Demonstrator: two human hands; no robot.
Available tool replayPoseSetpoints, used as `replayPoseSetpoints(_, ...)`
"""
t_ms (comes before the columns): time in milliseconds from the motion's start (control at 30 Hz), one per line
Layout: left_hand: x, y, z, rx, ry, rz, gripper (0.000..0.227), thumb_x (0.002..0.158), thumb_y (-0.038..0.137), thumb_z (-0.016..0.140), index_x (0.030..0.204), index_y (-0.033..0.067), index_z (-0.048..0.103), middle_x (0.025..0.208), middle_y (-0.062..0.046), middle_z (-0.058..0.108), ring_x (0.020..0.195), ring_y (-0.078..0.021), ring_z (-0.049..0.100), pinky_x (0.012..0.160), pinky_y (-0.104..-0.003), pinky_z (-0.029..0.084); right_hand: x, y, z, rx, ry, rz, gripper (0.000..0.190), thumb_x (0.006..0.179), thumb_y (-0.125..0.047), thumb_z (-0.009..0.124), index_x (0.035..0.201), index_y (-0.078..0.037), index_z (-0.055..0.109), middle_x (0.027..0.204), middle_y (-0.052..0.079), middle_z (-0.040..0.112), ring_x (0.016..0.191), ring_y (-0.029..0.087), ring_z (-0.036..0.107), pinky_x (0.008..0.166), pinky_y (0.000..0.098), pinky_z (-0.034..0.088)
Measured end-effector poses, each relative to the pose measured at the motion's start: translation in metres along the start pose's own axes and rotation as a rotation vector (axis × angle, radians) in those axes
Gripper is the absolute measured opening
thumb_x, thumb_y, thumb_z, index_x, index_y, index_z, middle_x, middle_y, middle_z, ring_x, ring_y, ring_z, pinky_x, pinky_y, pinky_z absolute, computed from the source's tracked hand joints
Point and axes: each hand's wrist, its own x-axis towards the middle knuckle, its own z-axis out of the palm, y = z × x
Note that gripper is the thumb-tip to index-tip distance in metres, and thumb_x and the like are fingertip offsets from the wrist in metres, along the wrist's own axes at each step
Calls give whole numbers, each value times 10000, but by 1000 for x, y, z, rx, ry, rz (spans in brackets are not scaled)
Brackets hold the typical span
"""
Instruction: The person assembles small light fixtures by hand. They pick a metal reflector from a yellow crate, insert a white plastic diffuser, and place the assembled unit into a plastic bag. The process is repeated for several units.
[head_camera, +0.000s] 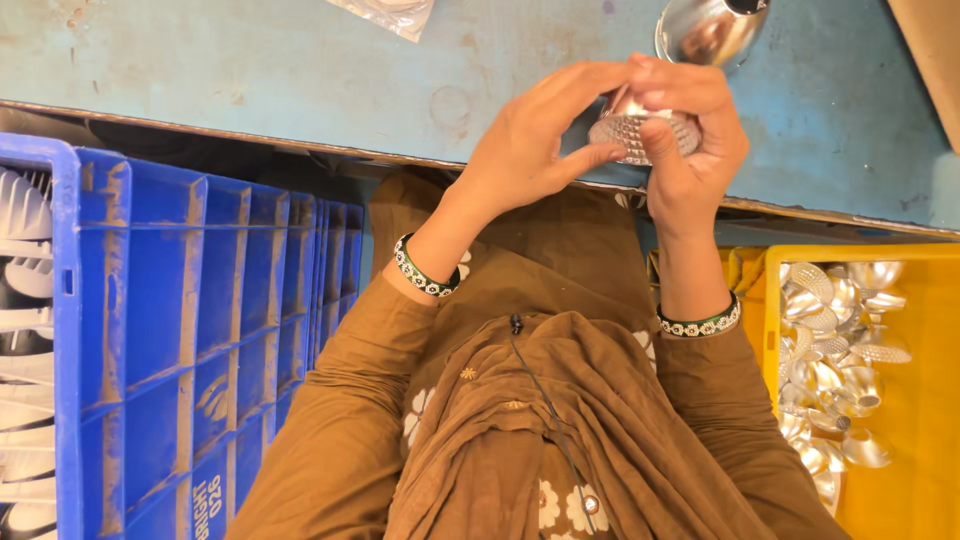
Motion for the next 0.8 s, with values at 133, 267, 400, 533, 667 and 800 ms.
replayPoseSetpoints(133, 0, -12, 1, -212, 72, -47, 591, 996, 123, 819, 1492, 91, 498, 1376, -69, 589, 1262, -194, 648, 1109, -321, 551, 4, 2, -1, 186, 68, 36, 300, 1036, -313, 693, 1110, -42, 586, 1328, 90, 595, 1268, 242, 614, 1152, 398, 480)
replayPoseSetpoints(267, -3, -27, -2, -601, 242, -173, 458, 1069, 84, 774, 1460, 70, 537, 1358, -64, 634, 1291, -178, 625, 1114, -314, 531, 2, 5, -7, 182, -7, 264, 233, 1101, -169, 726, 1164, -24, 555, 1415, 144, 582, 1195, 184, 598, 1019, 354, 545)
replayPoseSetpoints(400, -6, -26, 0, -412, 262, -73, 326, 1087, 107, 755, 1376, 50, 613, 1357, -53, 592, 1279, -175, 614, 1104, -303, 536, -4, 3, -2, 143, -61, 199, 290, 1103, -111, 760, 1196, -59, 490, 1433, 158, 546, 1239, 179, 591, 1082, 336, 535)
replayPoseSetpoints(533, -7, -12, -1, -144, 148, 31, 344, 1053, 170, 767, 1367, 102, 645, 1399, -71, 631, 1279, -212, 634, 1089, -312, 548, -2, -2, 0, 127, -50, 162, 398, 978, -179, 733, 1246, -51, 467, 1394, 173, 528, 1294, 213, 574, 1129, 355, 495)
replayPoseSetpoints(667, -6, -4, -3, -114, 132, 53, 348, 1046, 199, 757, 1376, 143, 659, 1362, -76, 621, 1282, -237, 645, 1090, -340, 557, -3, -1, 1, 68, -113, 115, 337, 1102, -146, 733, 1355, -31, 542, 1489, 203, 555, 1388, 234, 574, 1215, 363, 482)
replayPoseSetpoints(800, -7, -4, -2, -53, 144, 47, 333, 1045, 222, 747, 1359, 162, 655, 1407, -53, 618, 1256, -223, 655, 1066, -328, 567, -10, 6, -3, 57, -102, 106, 321, 1107, -158, 737, 1333, -41, 543, 1469, 212, 586, 1381, 240, 586, 1207, 366, 491)
